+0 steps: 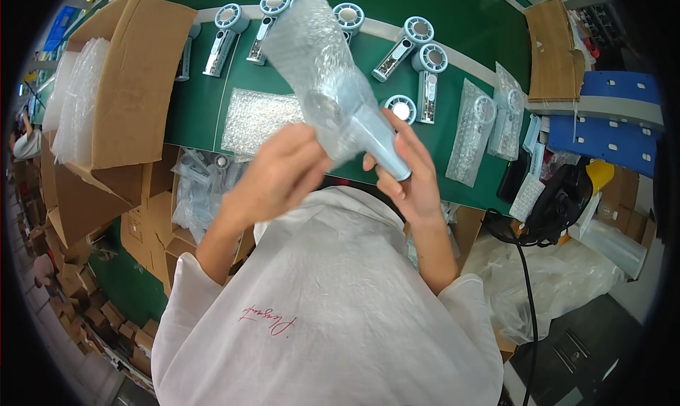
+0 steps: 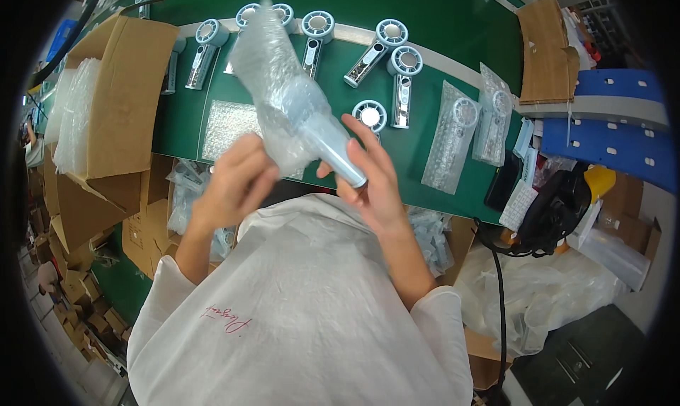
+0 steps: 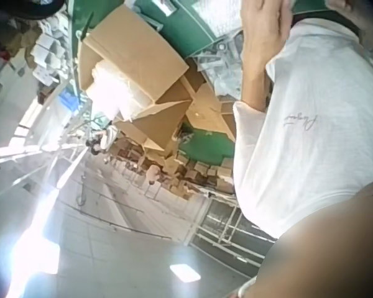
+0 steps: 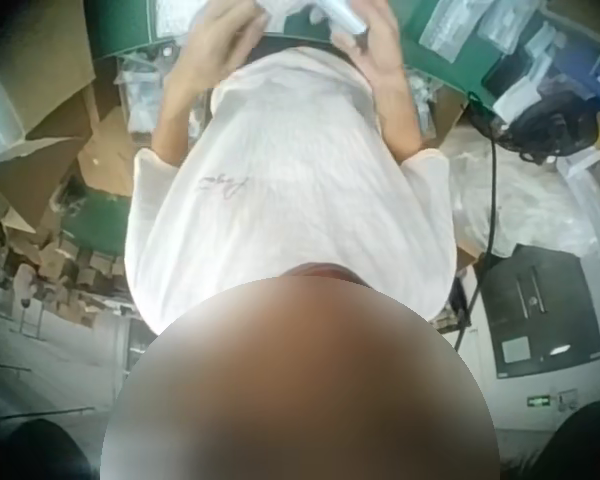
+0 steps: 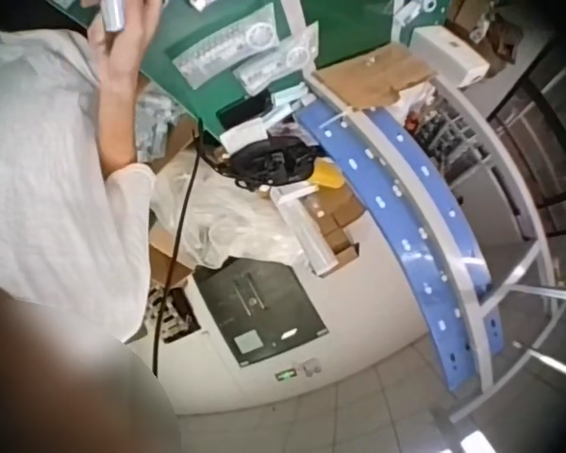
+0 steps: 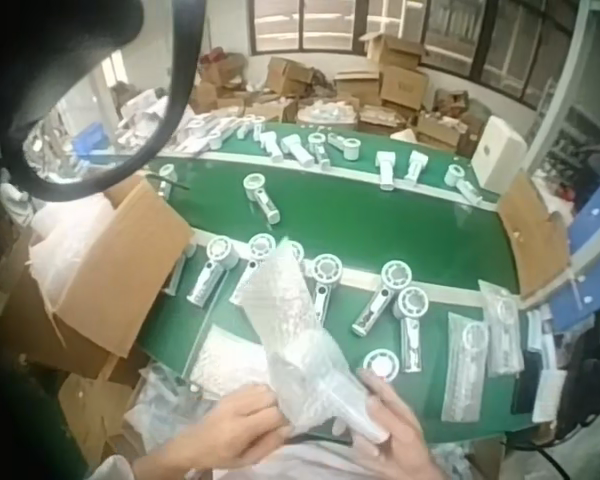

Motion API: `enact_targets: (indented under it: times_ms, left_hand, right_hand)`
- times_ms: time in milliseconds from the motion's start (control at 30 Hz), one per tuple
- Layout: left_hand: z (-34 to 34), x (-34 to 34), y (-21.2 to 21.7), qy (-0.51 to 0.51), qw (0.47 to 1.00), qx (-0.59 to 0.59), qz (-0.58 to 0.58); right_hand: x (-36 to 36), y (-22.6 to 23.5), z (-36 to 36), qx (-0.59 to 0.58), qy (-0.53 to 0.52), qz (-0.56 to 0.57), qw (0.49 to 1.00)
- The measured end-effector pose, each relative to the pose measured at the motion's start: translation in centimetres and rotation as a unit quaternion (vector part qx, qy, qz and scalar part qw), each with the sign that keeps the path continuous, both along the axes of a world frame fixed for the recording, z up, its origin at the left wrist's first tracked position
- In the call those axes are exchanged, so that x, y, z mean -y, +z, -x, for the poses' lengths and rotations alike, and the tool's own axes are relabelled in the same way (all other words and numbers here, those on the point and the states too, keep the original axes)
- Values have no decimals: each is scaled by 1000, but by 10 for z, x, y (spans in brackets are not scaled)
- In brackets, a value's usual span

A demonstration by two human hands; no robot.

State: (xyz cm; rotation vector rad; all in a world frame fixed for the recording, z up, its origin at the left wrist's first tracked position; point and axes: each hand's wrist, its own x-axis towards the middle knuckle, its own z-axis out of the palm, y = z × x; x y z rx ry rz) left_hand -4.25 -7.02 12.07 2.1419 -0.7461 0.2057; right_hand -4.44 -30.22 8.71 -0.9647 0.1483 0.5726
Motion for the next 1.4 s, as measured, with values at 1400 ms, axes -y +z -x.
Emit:
enact_targets:
  times_ms: [1400]
  left_hand:
    - [-19, 16, -90, 99, 973, -208, -11]
  right_hand:
    - [200, -51, 55, 33, -470, 31, 881]
